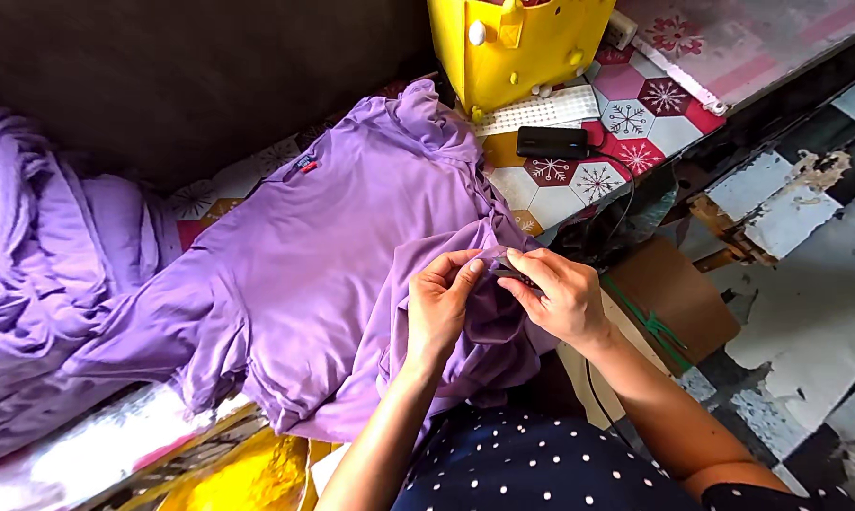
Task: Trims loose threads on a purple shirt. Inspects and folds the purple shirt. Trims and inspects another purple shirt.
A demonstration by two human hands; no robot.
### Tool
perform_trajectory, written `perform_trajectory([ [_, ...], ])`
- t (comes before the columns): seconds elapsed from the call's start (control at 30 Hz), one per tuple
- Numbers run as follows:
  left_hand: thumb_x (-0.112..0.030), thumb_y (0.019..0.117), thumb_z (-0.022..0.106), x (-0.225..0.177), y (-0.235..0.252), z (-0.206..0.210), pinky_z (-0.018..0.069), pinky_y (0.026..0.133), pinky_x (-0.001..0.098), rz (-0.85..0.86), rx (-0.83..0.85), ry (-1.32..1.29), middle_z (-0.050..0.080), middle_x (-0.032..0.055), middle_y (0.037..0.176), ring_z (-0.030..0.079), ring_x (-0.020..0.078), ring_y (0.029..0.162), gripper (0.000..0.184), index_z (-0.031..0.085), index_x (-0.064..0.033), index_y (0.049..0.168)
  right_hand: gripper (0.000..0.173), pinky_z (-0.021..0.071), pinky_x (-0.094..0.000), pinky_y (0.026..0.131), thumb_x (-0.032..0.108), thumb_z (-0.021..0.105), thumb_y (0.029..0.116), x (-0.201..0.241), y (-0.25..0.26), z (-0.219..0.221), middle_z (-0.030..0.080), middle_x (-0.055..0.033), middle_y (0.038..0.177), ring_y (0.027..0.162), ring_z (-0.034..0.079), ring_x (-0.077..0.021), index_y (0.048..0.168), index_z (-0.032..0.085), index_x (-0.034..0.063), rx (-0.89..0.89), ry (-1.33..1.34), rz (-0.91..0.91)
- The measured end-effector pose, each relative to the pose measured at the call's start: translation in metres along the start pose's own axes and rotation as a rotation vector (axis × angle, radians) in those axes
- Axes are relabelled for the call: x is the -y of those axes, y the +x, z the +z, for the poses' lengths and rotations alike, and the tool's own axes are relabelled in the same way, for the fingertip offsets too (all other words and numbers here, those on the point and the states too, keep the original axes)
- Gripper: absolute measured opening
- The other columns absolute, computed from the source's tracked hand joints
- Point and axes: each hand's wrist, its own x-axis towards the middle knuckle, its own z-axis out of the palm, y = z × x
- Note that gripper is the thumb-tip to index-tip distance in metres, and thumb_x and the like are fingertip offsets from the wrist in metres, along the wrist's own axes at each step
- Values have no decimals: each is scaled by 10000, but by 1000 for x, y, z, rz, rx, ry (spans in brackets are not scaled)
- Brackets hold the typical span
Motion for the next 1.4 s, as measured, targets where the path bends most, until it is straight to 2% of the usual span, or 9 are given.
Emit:
perform_trajectory([
  [0.67, -22, 974, 652, 0, 1, -1, 563, 676, 201, -33, 11, 50, 737, -5, 826, 673, 34, 721, 117, 748, -49, 1035, 165, 538, -276, 572, 163, 706, 939, -3, -3, 1, 745, -88, 806, 680, 693, -162, 949, 809, 33, -45, -3, -39],
  [0.77, -33, 981, 649, 1, 2, -2, 560, 672, 197, -35, 15, 47, 734, -12, 825, 670, 32, 718, 117, 750, -57, 1034, 175, 560, -247, 627, 147, 717, 938, -11, -3, 0, 726, -92, 823, 708, 680, -116, 984, 776, -12, -45, 170, 101],
  [0.83, -31, 974, 656, 2, 3, -4, 566, 675, 204, -30, 38, 34, 735, -7, 831, 673, 36, 724, 113, 747, -54, 1038, 339, 530, -229, 648, 244, 720, 945, -20, -2, -2, 718, -87, 975, 749, 627, -82, 1168, 708, -12, 88, 285, 291],
  [0.9, -3, 927, 701, 2, 3, -8, 585, 704, 227, -16, 114, 39, 742, 4, 862, 686, 54, 751, 142, 737, -51, 1056, 642, 578, -347, 741, 376, 789, 875, -35, -1, -4, 715, -86, 1155, 872, 674, -148, 1381, 593, 32, 339, 386, 523],
  [0.93, 15, 887, 734, 2, 3, -12, 596, 720, 240, 6, 168, 73, 746, 10, 885, 695, 66, 769, 185, 734, -50, 1060, 658, 583, -431, 840, 300, 841, 838, -42, 0, -4, 715, -109, 1170, 968, 694, -206, 1386, 587, 38, 455, 448, 643],
  [1.0, 10, 843, 743, 6, 2, -21, 586, 707, 221, 140, 198, 244, 744, -26, 883, 686, 32, 765, 167, 732, -71, 988, 347, 563, -442, 804, 123, 830, 834, -43, -2, -6, 710, -125, 961, 871, 676, -208, 1128, 691, 3, 521, 472, 767],
  [1.1, 23, 834, 664, 24, 0, -47, 566, 730, 209, 422, -11, 500, 743, 8, 930, 680, 16, 811, 98, 709, -34, 899, 136, 451, -206, 589, 100, 710, 803, -11, -21, -16, 607, -26, 712, 630, 533, -40, 898, 681, 7, 288, 362, 504],
  [1.23, -50, 850, 703, 45, -13, -78, 479, 595, 181, 226, -360, 575, 588, -24, 760, 554, 1, 636, 148, 590, -26, 944, 89, 474, -294, 475, 106, 639, 895, 31, -51, 0, 641, -78, 684, 557, 603, -156, 858, 679, 36, 217, 252, 57],
  [1.4, -162, 1009, 583, 21, -51, -60, 469, 486, 124, 22, -176, 403, 679, -96, 674, 544, -75, 504, 235, 693, -49, 835, 126, 435, -280, 450, 98, 599, 920, 50, -69, 23, 594, -66, 659, 520, 558, -158, 837, 681, 52, 220, 260, -66],
])
